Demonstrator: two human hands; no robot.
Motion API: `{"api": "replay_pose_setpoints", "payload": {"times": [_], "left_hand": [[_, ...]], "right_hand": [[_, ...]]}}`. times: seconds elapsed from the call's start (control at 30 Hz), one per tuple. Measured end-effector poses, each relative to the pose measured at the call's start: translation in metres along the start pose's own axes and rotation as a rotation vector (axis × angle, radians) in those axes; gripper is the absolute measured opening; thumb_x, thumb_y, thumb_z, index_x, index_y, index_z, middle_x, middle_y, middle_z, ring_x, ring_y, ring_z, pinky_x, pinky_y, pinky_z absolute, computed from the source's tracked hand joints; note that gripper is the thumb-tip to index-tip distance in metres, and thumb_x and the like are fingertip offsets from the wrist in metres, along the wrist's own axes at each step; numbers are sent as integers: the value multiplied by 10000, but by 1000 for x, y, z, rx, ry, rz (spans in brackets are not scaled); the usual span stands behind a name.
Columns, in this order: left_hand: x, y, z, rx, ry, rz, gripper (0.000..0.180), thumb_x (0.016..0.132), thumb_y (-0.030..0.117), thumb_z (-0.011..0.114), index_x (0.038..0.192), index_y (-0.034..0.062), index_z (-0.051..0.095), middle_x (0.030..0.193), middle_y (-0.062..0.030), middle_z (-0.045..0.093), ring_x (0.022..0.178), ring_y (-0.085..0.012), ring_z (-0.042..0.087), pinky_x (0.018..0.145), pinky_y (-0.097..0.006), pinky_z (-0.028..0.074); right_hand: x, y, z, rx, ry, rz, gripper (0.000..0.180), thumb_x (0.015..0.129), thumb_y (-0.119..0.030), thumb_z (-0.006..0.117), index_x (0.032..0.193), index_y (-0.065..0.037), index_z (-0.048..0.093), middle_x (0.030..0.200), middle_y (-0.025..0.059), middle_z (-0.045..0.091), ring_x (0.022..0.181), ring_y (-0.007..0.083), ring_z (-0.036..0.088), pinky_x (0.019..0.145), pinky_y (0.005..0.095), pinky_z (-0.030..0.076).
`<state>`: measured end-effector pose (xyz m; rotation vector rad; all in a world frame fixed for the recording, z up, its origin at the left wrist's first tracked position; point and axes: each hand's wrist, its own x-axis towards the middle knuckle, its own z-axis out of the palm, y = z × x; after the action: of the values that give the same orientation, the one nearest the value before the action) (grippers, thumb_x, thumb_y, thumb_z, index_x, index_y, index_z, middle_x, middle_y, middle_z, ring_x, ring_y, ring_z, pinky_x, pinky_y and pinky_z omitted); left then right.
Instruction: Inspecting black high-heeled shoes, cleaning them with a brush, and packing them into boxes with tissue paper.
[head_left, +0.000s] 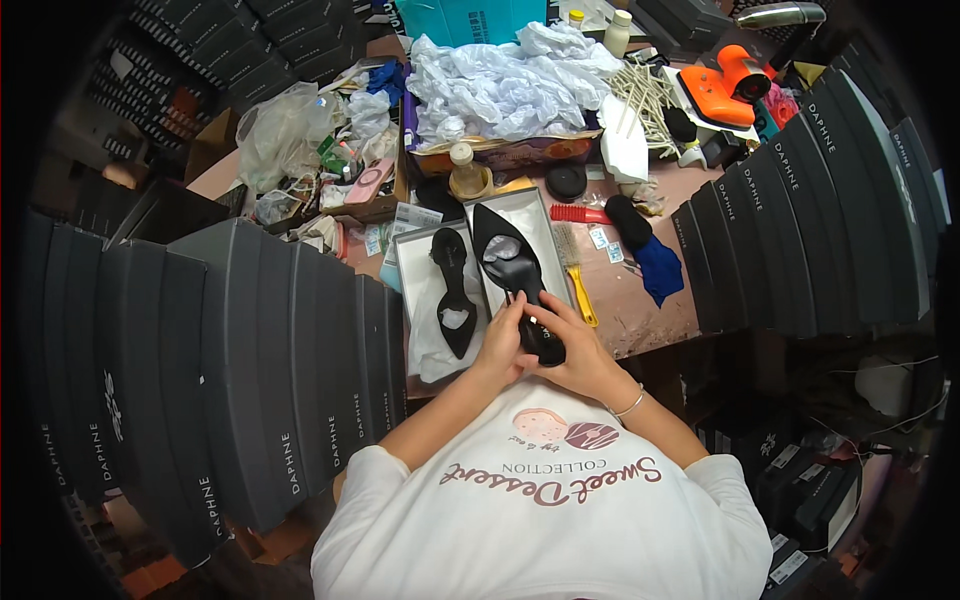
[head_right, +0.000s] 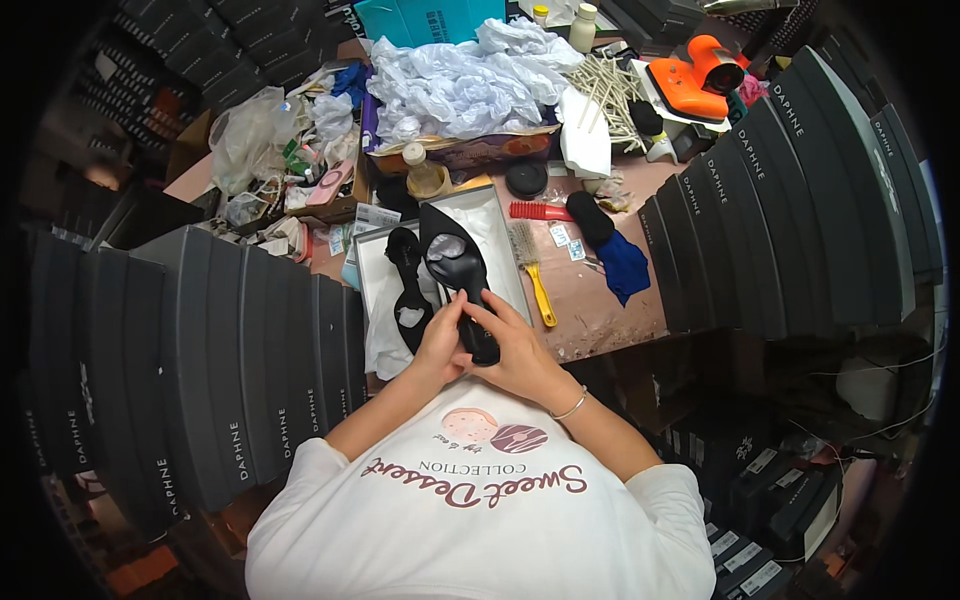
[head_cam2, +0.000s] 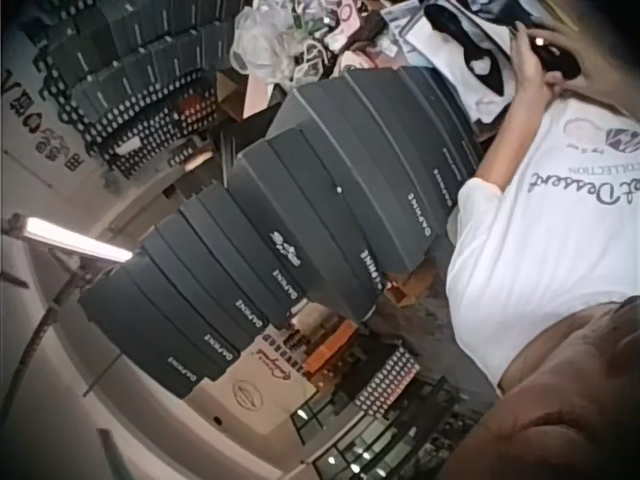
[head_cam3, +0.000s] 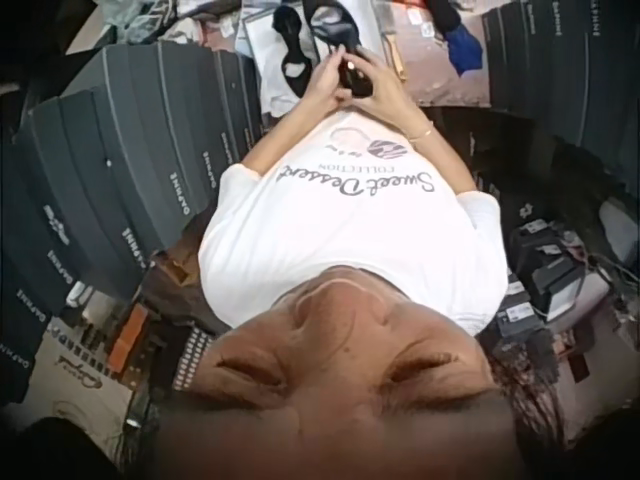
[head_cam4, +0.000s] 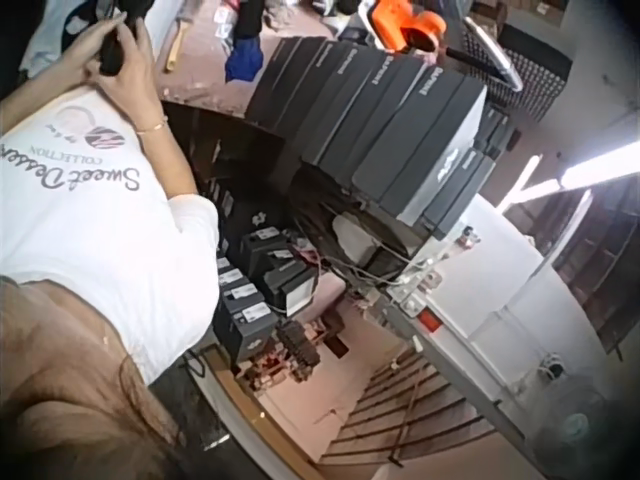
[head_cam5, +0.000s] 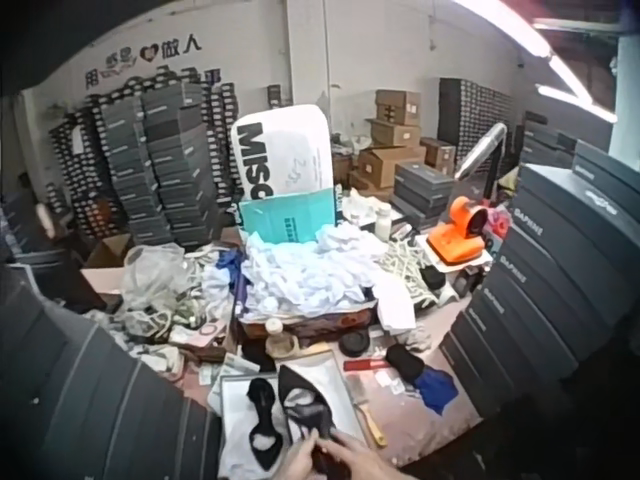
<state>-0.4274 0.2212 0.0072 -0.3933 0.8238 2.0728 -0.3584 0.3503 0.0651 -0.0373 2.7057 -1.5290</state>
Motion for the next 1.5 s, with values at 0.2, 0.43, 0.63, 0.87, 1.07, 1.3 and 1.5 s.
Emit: {"api": "replay_pose_setpoints", "payload": {"times": [0.2, 0.43, 0.63, 0.87, 1.07, 1.3, 1.5], "left_hand": [[2, 27, -48, 929, -176, 80, 397, 929, 264, 580, 1217, -7, 543, 1067, -79, 620, 941, -138, 594, 833, -277, 473], [125, 74, -26, 2001, 213, 579, 400, 851, 260, 628, 1091, -53, 560, 1064, -243, 592, 927, -379, 614, 785, -433, 505], [178, 97, -33, 1938, 91, 484, 255, 852, 222, 621, 939, -18, 635, 1012, -148, 622, 855, -337, 621, 768, -398, 502], [26, 81, 14, 1690, -18, 660, 175, 816, 137, 668, 799, -32, 630, 1158, -186, 558, 783, -276, 613, 721, -341, 486], [-15, 24, -8, 1572, 255, 976, 182, 835, 127, 645, 842, -55, 642, 1127, -211, 579, 854, -328, 611, 766, -360, 486], [-43, -5, -48, 953, 112, 926, 207, 824, -60, 608, 1030, -47, 623, 1085, -66, 582, 864, -115, 590, 796, -226, 474], [-83, -2, -102, 343, 94, 380, 262, 871, 62, 559, 1124, -2, 581, 1007, -52, 618, 957, -140, 583, 844, -288, 455]], "right_hand": [[-59, 50, -46, 1030, 117, 367, 445, 814, -153, 568, 1192, 81, 564, 1193, 144, 600, 1131, 208, 535, 987, 315, 386], [-94, 62, -87, 444, 317, 381, 421, 816, -191, 583, 1153, 61, 593, 1176, 142, 607, 1138, 213, 530, 1003, 321, 366], [-87, 81, -89, 1104, 364, 322, 545, 858, -251, 562, 1299, 52, 456, 1213, 171, 570, 1153, 264, 535, 961, 356, 446], [-89, 110, -125, 1614, 199, 239, 701, 851, -527, 426, 1305, 5, 470, 1184, 255, 574, 1040, 435, 595, 769, 411, 573], [-91, 54, -129, 1457, -139, 249, 660, 863, -483, 458, 1204, 74, 549, 1195, 315, 544, 1010, 498, 583, 784, 484, 556], [-100, 13, -45, 1437, 17, 572, 597, 891, -469, 434, 1210, 22, 550, 1133, 228, 608, 1034, 398, 601, 822, 459, 544], [-97, 11, 26, 1971, 363, 599, 563, 889, -513, 470, 1174, -34, 550, 1137, 210, 570, 970, 420, 607, 697, 358, 606]]}}
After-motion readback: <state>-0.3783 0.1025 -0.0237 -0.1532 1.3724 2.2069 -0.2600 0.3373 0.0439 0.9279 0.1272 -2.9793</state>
